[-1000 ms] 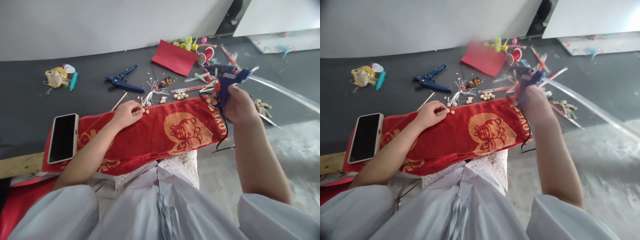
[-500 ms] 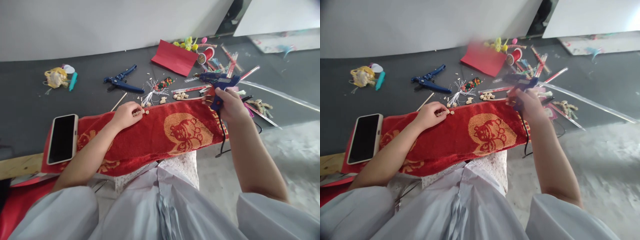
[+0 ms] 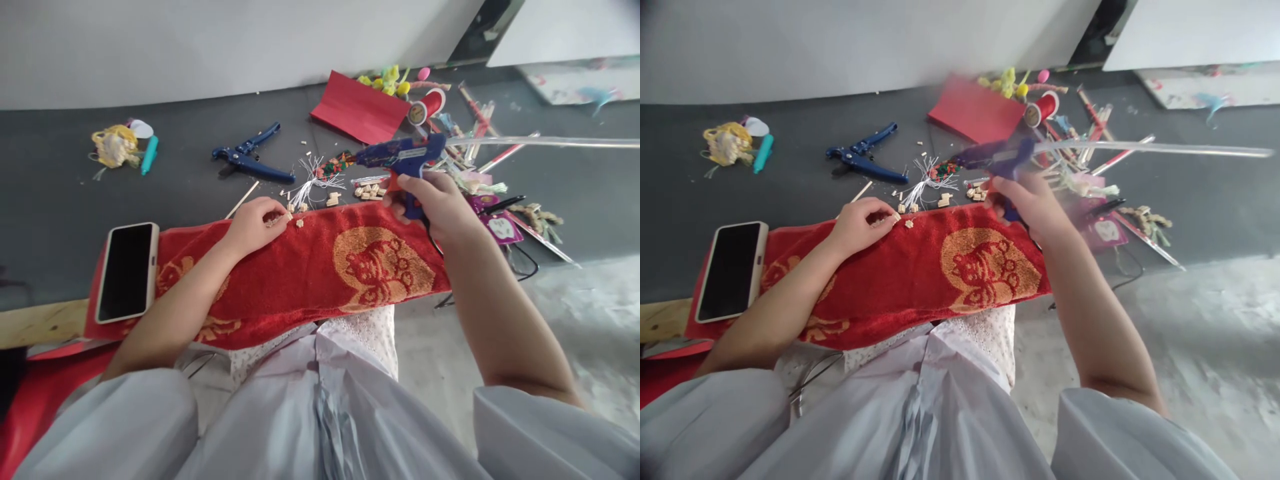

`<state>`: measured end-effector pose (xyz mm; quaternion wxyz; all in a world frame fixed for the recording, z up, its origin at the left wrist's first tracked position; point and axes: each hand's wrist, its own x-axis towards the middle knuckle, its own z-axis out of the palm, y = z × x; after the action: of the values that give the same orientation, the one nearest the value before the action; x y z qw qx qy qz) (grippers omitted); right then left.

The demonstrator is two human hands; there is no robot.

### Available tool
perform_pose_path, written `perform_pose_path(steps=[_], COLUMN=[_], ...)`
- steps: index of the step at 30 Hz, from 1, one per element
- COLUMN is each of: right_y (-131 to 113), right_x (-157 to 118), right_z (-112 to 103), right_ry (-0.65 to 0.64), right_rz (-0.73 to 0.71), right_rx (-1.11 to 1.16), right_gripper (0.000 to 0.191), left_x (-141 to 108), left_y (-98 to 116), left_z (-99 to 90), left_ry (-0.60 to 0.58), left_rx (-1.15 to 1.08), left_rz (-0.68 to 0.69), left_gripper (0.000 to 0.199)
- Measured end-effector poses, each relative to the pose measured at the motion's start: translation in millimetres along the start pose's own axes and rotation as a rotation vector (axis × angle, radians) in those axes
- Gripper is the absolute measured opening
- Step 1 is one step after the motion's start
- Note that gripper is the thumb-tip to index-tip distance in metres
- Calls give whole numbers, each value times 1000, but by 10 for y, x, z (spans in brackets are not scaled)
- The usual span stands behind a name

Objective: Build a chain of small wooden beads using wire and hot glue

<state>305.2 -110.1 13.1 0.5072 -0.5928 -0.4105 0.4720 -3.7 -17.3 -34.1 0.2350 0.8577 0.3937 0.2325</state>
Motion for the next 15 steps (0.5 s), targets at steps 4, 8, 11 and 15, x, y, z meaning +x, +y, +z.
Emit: perform_pose_path(steps=[4, 8, 11, 15], right_y=[-29, -18, 37, 162], right_x=[53, 114, 153, 179], right_z=[252, 456, 566, 623], right_ry=[-144, -219, -238, -255], right_rz=[26, 20, 8, -61], right_rx=[46, 30, -34, -94], right_gripper=[36, 36, 39, 53], left_x=[12, 20, 14, -14], left_y=[-23, -62, -91, -84], left_z=[-6, 13, 34, 29], left_ry=[81, 161, 240, 352], left_rx=[-107, -195, -221, -130], left_rz=[-55, -116, -108, 2], left_gripper=[19, 15, 13, 9])
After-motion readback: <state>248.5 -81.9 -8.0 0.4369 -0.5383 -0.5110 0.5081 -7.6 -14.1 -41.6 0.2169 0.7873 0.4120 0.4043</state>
